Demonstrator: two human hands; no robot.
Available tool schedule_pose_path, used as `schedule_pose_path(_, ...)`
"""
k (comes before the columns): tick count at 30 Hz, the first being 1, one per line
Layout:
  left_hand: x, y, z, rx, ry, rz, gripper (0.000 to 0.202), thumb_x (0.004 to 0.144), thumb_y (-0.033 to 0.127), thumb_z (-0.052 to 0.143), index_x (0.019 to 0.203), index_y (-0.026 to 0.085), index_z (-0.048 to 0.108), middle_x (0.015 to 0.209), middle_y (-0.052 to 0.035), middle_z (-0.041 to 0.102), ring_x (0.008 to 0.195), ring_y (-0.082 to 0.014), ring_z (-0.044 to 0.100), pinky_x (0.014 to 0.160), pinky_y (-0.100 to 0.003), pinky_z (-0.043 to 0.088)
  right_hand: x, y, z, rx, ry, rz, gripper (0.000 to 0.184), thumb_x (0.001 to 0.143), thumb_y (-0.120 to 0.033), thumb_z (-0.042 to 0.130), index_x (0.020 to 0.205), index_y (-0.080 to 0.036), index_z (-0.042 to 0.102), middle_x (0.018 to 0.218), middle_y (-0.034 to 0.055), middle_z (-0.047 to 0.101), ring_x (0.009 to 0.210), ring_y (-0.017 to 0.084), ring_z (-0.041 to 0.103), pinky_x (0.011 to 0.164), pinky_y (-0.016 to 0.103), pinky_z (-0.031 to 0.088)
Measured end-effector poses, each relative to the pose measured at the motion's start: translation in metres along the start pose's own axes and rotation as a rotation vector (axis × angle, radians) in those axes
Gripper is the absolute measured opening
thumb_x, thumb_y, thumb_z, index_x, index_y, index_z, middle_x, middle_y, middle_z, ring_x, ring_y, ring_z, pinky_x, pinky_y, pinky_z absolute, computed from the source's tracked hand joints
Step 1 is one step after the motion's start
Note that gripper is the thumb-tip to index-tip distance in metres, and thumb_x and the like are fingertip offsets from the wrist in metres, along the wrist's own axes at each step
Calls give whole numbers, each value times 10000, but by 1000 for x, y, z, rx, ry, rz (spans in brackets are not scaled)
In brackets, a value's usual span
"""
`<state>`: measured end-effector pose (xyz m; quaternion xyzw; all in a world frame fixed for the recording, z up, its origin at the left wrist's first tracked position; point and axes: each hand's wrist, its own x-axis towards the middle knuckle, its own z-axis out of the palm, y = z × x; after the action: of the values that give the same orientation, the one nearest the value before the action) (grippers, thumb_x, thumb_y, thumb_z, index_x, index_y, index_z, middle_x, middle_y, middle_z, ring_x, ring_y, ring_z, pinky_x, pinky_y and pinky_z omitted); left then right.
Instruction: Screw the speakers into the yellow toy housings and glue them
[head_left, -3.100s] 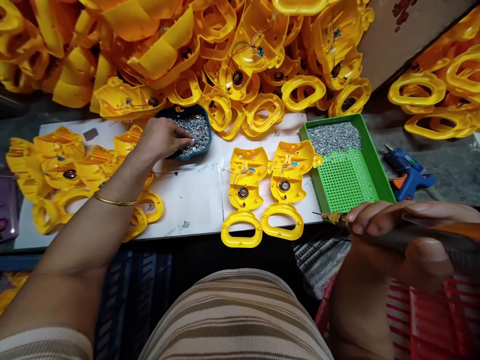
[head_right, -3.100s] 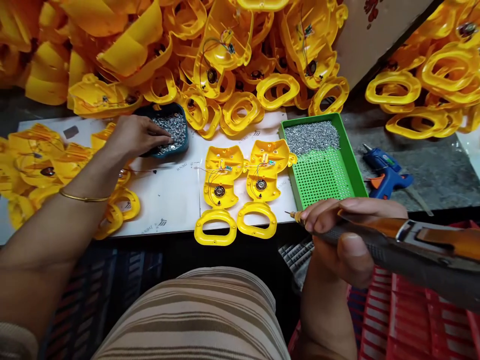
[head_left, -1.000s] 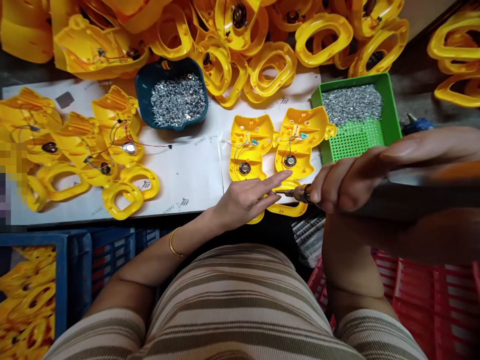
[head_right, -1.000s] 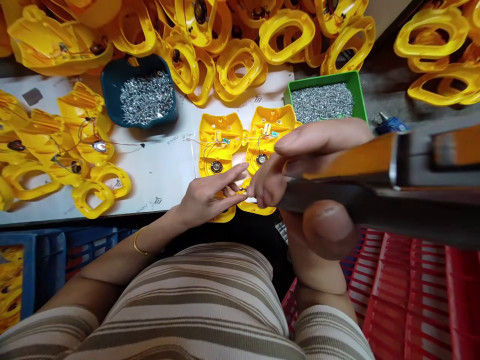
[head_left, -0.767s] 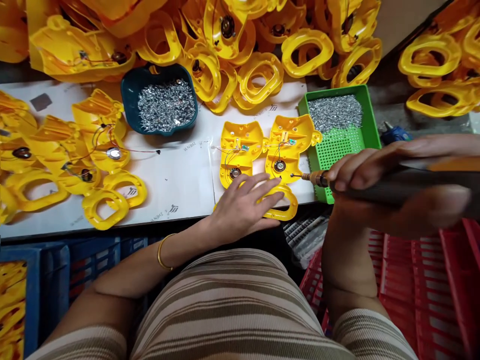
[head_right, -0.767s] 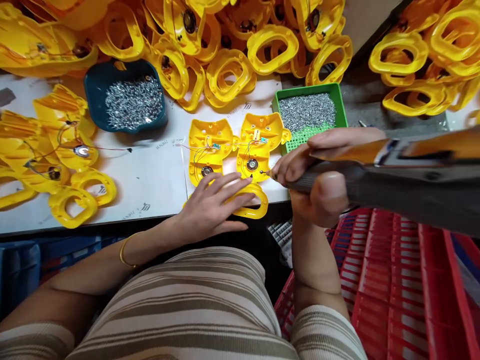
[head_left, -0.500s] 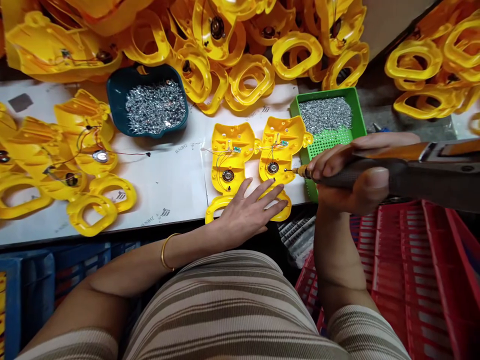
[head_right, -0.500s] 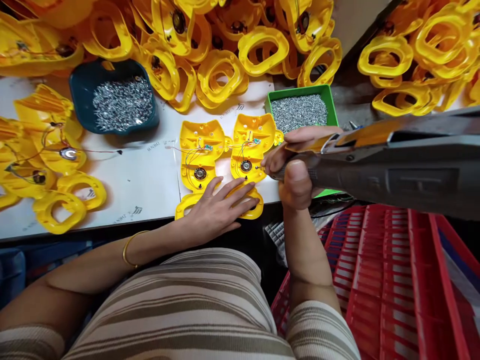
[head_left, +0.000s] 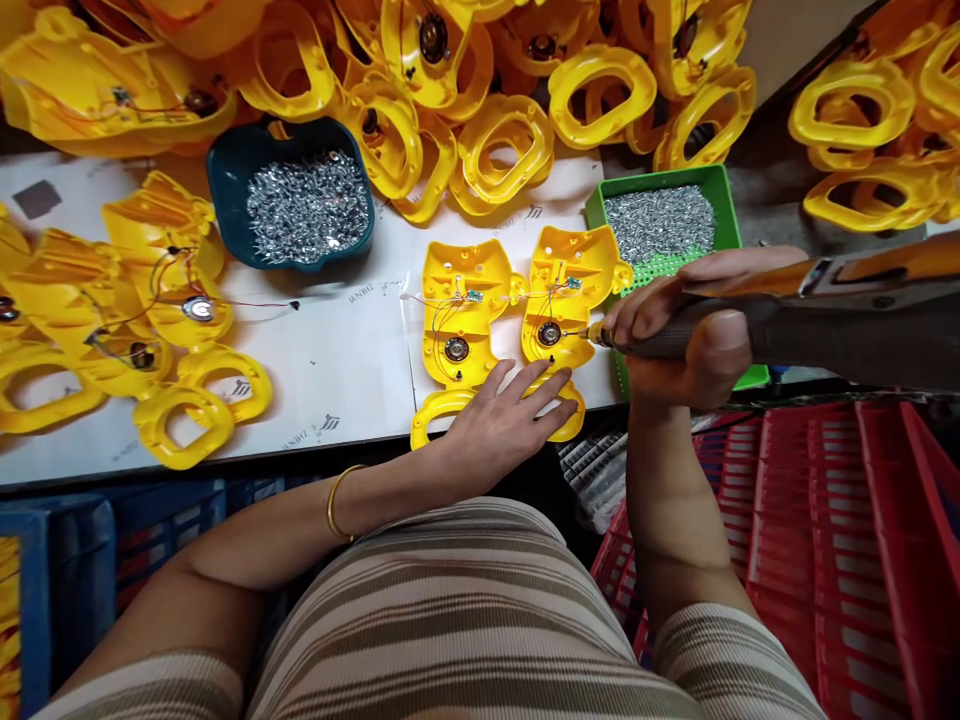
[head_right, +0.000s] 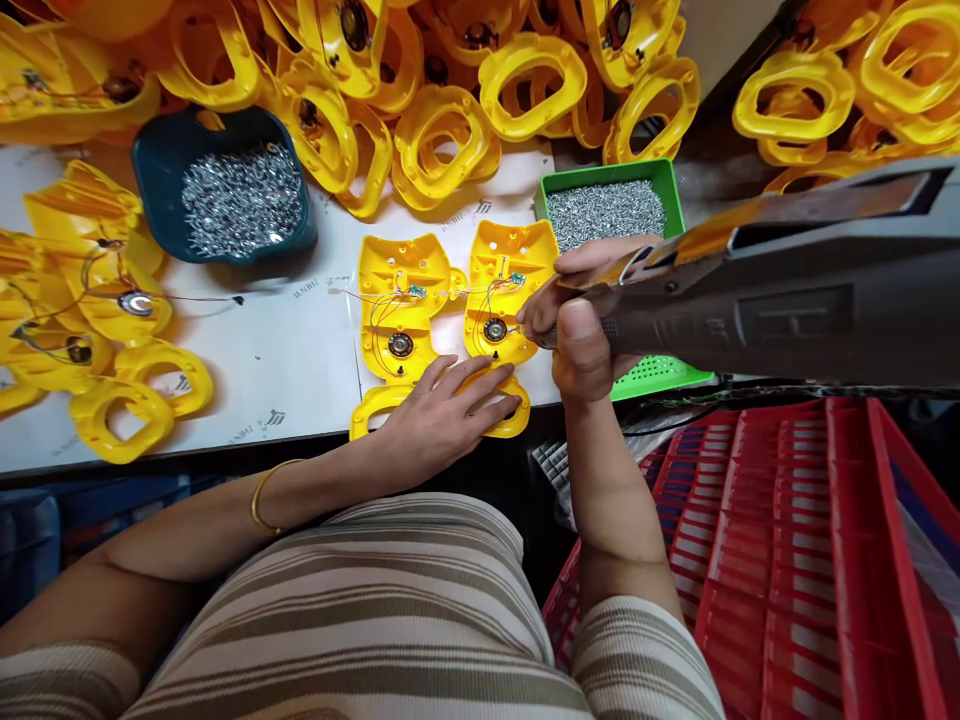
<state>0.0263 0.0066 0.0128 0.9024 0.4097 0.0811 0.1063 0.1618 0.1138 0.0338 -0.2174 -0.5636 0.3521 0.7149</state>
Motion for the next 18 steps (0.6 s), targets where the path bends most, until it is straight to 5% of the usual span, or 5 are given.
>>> schedule_pose_path(6,1,-2,5,-73,46,27,332,952,172,525,1273,174,611,1435,-103,534,1297,-311,506,1068,-452,453,1,-1,1,36,-115,69,189,757,-434,728,818,-286,627,455,-93,423,274,109,393,271,248,381)
schedule_pose_path(13,6,-2,2,-141,-46,9,369,923,166,561,1291,154,587,1460,-128,495,1322,-331,464,1061,-449,466,2,7,-8,83,-329,111,183,772,-388,707,735,-263,577,439,-88,411,279,117,420,277,251,379)
schedule_pose_path(18,8,-3,-3,-152,-86,4,419,913,162,569,1331,139,546,1466,-130,483,1316,-321,454,1084,-445,444,4,1,-15,119,-348,193,265,738,-402,728,962,-275,668,455,-80,464,313,137,440,307,278,394)
